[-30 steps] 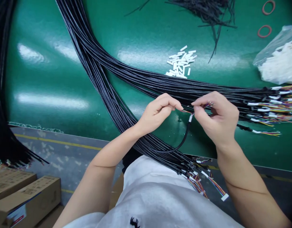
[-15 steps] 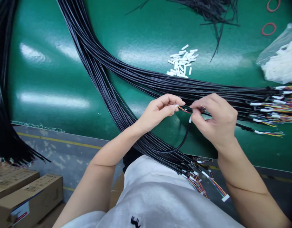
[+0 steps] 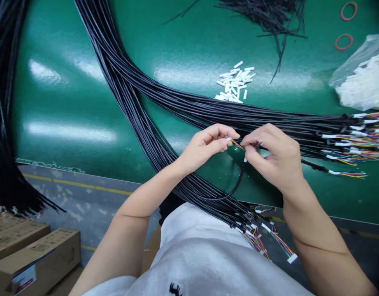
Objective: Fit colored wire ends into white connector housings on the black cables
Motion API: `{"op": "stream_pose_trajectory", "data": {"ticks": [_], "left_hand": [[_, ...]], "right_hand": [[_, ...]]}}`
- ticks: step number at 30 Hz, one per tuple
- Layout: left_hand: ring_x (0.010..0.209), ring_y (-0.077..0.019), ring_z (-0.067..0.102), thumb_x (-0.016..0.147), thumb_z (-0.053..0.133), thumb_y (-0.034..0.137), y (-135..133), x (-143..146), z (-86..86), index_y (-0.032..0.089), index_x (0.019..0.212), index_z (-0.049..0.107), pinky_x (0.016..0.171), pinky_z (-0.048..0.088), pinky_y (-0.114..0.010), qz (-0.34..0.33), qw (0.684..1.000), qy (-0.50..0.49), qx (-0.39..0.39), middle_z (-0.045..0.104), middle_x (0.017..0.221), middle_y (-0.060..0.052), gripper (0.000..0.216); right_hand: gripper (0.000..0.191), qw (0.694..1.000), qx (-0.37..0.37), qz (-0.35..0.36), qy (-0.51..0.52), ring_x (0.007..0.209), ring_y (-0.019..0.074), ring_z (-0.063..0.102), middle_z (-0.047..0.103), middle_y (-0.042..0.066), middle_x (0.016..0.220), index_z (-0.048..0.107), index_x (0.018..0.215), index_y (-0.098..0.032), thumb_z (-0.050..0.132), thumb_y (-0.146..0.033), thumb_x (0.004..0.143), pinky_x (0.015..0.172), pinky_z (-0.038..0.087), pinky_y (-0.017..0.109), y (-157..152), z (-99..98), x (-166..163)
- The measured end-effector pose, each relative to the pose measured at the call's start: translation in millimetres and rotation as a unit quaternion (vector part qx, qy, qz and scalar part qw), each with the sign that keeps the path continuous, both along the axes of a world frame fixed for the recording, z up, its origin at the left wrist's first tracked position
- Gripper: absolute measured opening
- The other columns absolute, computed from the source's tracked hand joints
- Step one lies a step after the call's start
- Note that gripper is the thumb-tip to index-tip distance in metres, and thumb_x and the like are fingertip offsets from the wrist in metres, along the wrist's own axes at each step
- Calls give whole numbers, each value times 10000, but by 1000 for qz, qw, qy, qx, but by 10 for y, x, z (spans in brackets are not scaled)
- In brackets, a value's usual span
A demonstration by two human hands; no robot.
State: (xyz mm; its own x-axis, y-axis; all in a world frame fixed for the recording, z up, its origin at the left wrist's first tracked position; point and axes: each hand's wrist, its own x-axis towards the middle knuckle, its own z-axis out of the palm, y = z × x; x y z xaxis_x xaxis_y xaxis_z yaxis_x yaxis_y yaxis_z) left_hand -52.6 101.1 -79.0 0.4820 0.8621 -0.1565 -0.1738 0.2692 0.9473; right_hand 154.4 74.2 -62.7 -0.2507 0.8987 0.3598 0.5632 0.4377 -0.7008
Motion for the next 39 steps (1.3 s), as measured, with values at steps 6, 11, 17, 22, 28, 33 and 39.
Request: {"op": "stream_pose_trajectory", "data": {"ticks": [6, 11, 17, 22, 28, 33, 39], "left_hand": [[993, -127, 653, 877, 781, 358, -22, 7, -4, 230, 1175, 707, 914, 527, -246, -35, 999, -6, 27, 695, 1089, -42, 332], [892, -116, 626, 885, 764, 360, -59, 61, 1, 202, 1178, 671, 831, 507, -241, -21, 997, 57, 57, 677, 983, -30, 345], [726, -73, 571, 826, 813, 371, -19, 60, 31, 172, 1165, 613, 691, 445, -206, -11, 996, 88, -15, 626, 820, 26, 441], [734, -69, 599, 754, 848, 280, 30, 59, 75, 171, 1182, 549, 718, 457, -201, -7, 991, 74, -111, 630, 793, 50, 533], [756, -60, 610, 725, 859, 270, 37, 64, 87, 165, 1160, 546, 751, 467, -199, 5, 988, 66, -136, 654, 819, 41, 546], [701, -52, 568, 736, 817, 199, 12, 69, 92, 178, 1080, 536, 695, 443, -197, -62, 987, 93, -117, 600, 775, 60, 445], [710, -70, 597, 749, 837, 254, 30, 33, 60, 185, 1108, 535, 679, 437, -202, -108, 989, 17, -102, 620, 770, 43, 474]], "right_hand": [[188, 1000, 2, 14, 4, 756, 178, 643, 683, 21, 838, 665, 881, -243, 602, -66, 889, 684, 496, 331, 7, -10, -5], [172, 1000, 19, 18, -6, 747, 173, 644, 672, 23, 827, 655, 884, -238, 591, -79, 904, 666, 500, 317, 14, -19, -19], [155, 998, -47, 5, 34, 737, 145, 612, 659, 17, 853, 680, 1007, -217, 592, -101, 952, 642, 483, 285, 2, -43, -25], [107, 996, -69, 7, 53, 748, 141, 608, 664, 20, 867, 684, 988, -201, 628, -113, 962, 647, 474, 282, 0, -69, -22], [112, 994, -73, 39, 69, 830, 146, 641, 683, 26, 890, 694, 932, -195, 621, -130, 986, 746, 506, 289, 20, -46, -9], [122, 977, -142, -27, 158, 799, 138, 641, 678, 14, 915, 742, 936, -226, 637, -174, 971, 729, 527, 283, 43, -85, 43], [83, 914, -253, -71, 310, 636, 112, 589, 624, -15, 774, 770, 942, -248, 696, -287, 943, 589, 518, 241, 60, -235, 70]]}}
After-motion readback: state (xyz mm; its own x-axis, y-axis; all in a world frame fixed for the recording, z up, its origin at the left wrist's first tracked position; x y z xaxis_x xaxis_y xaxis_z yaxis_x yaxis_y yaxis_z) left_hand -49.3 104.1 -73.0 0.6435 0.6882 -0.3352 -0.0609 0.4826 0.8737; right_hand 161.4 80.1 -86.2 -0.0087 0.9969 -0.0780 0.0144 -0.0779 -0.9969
